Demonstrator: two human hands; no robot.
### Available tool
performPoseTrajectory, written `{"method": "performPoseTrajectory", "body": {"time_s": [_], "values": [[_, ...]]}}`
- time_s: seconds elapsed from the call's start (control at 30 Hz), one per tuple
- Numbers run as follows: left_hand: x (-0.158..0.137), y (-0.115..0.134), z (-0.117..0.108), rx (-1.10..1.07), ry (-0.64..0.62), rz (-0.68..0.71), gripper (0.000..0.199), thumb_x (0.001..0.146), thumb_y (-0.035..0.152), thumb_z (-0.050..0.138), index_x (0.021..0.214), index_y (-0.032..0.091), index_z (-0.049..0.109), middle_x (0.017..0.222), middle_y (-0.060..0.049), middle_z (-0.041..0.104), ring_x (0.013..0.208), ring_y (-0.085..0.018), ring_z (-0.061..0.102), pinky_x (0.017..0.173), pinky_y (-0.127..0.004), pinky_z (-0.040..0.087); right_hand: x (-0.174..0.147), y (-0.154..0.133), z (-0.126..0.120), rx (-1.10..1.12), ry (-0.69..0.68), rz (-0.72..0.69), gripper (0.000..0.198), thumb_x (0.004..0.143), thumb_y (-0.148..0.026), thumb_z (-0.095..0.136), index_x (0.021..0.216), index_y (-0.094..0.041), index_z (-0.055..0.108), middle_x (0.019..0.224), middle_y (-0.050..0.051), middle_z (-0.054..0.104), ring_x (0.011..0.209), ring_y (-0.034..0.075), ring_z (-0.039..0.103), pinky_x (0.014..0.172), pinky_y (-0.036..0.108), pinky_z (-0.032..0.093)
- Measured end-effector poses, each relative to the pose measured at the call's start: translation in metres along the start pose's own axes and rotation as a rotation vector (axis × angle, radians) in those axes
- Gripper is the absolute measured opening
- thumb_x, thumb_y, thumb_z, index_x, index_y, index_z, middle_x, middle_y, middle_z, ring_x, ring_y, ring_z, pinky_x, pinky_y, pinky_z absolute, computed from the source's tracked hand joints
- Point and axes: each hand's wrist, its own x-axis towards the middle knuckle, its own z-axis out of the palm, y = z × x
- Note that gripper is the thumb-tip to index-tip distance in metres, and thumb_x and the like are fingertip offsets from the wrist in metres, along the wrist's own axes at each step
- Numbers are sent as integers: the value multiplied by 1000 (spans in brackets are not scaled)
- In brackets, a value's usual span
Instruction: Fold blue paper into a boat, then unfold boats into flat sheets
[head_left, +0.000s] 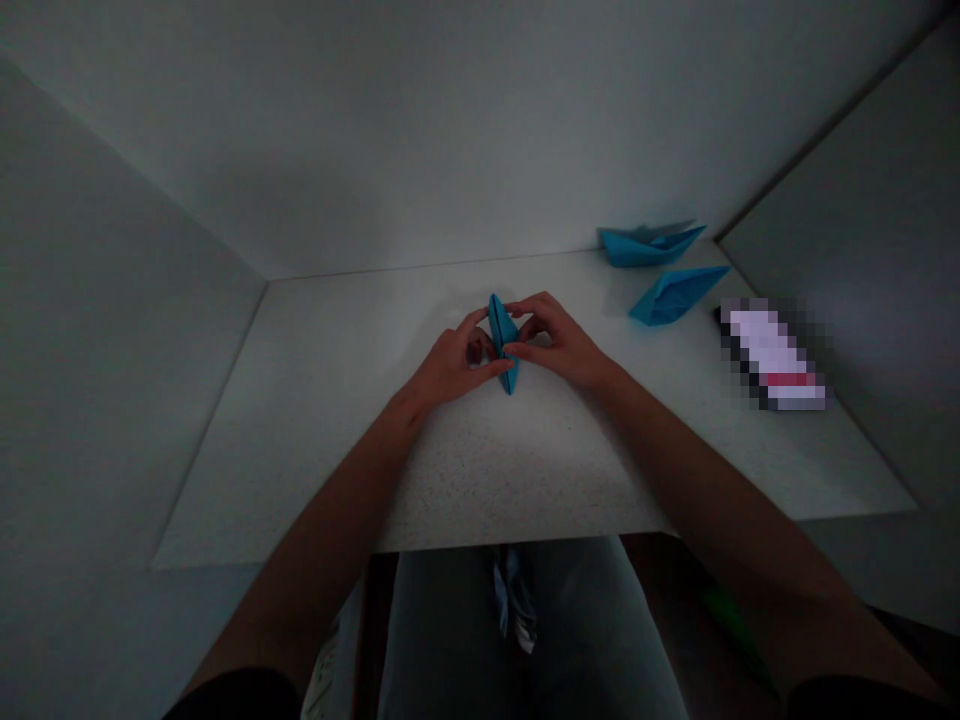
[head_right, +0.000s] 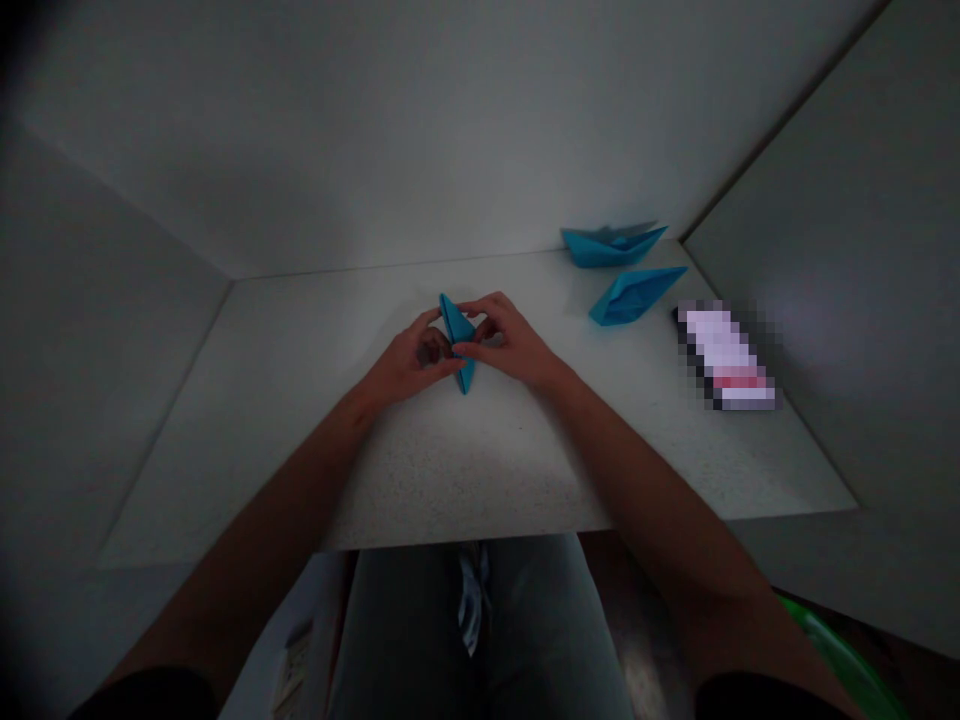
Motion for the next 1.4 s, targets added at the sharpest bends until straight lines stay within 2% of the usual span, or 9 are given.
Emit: {"method": "performPoseTrajectory", "body": {"time_s": [0.17, 0.5, 0.73, 0.87, 0.97, 1.07, 1.2, 1.3, 1.4], "values": [[1, 1, -2, 62, -9, 24, 74, 94, 53, 84, 159, 26, 58, 92, -2, 78, 72, -17, 66, 71, -32, 55, -1, -1, 2, -27, -28, 16, 71, 86, -65, 92, 147, -35, 69, 135, 9, 63, 86, 18, 69, 84, 40, 70], [1, -3, -2, 82, -7, 25, 69, 94, 48, 84, 155, 23, 63, 92, -3, 77, 72, -17, 66, 70, -31, 55, -2, -5, -1, -133, -41, -51, 54, 96, -42, 78, 148, -32, 67, 137, 10, 66, 92, 20, 71, 81, 38, 67], [2, -10, -6, 97, 43, 26, 75, 99, 33, 70, 171, 28, 49, 96, 0, 79, 73, -15, 70, 73, -29, 57, -2, -7, -5, -185, 22, -47, 51, 94, -34, 71, 145, -32, 69, 139, 11, 67, 99, 24, 70, 83, 40, 67], [4, -11, -9, 112, 89, 25, 58, 103, 29, 61, 161, 27, 63, 119, -6, 83, 92, -19, 76, 86, -32, 61, -1, -6, -7, -210, 43, -21, 44, 95, -30, 68, 138, -30, 74, 135, 11, 68, 92, 22, 69, 78, 38, 65], [4, -13, -11, 112, 137, 18, 47, 100, 22, 57, 142, 25, 77, 131, -8, 81, 108, -21, 76, 98, -36, 61, 1, -3, -8, -216, 73, -26, 31, 96, -26, 66, 123, -29, 80, 130, 11, 70, 101, 25, 71, 84, 41, 64], [4, -13, -13, 66, 165, -44, 40, 96, 18, 60, 129, 25, 82, 120, -7, 82, 101, -20, 75, 93, -36, 61, 4, 1, -9, -172, 130, -1, 20, 96, -28, 68, 109, -29, 82, 129, 11, 73, 111, 28, 72, 94, 47, 64], [4, -12, -13, -19, 208, -83, 25, 97, 31, 75, 120, 24, 80, 119, -8, 81, 97, -19, 74, 90, -34, 61, 5, 4, -8, -86, 163, 30, 16, 97, -38, 71, 102, -29, 83, 128, 10, 75, 112, 27, 74, 100, 49, 63], [5, -16, -10, -92, 209, -95, 23, 93, 34, 82, 111, 22, 75, 108, -5, 80, 90, -16, 73, 86, -31, 61, 4, 5, -7, -48, 146, 65, 22, 94, -45, 76, 106, -27, 81, 117, 8, 77, 102, 24, 74, 94, 44, 63], [6, -21, -8, -167, 237, -102, 39, 88, 32, 87, 122, 24, 69, 101, -2, 77, 85, -15, 73, 78, -28, 59, 4, 4, -5, 14, 139, 124, 41, 89, -50, 85, 122, -26, 77, 100, 4, 77, 85, 20, 71, 83, 38, 61]]}}
